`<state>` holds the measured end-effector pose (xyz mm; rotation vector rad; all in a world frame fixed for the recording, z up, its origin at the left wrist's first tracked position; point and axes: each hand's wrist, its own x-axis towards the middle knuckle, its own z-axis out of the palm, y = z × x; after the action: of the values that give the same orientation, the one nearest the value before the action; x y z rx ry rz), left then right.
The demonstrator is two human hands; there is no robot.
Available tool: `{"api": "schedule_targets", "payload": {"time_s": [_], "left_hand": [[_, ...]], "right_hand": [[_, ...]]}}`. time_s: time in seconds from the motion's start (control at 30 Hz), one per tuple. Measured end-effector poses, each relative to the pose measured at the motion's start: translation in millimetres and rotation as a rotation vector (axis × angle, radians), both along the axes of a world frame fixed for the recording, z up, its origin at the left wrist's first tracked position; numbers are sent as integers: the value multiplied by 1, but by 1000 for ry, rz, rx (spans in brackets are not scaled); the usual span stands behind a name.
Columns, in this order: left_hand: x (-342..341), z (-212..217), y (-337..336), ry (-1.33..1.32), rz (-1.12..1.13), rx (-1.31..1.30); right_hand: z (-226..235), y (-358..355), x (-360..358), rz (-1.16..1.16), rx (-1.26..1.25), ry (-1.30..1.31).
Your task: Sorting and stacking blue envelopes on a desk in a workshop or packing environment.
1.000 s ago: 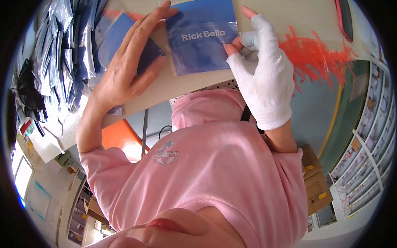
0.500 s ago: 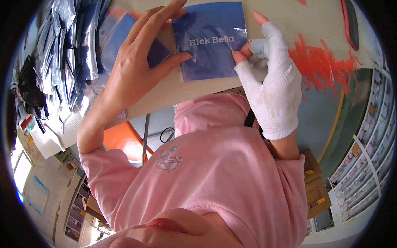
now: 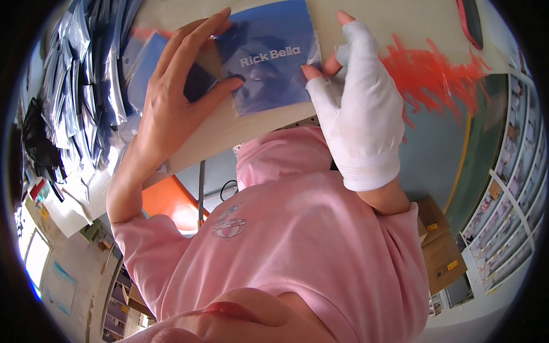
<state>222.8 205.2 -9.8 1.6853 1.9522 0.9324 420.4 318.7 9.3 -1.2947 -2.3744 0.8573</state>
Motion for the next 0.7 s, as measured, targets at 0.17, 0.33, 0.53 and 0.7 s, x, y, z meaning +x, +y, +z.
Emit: {"api": "schedule_targets", "payload": {"time_s": [0.17,0.33,0.53,0.7], "left_hand": [[-3,-6,2,-17,-39,119],[-3,-4,-3,-39,-27,96],[0,-5,-6,-84,-17,132],[-18,11,-10,-79,-61,243]], "right_hand": [[-5,4,-1,329,823,173],[-9,-9,7,569,488,82],[-7,-5,-4,651,630,105],[-13,-11,3,707,533,39]]}}
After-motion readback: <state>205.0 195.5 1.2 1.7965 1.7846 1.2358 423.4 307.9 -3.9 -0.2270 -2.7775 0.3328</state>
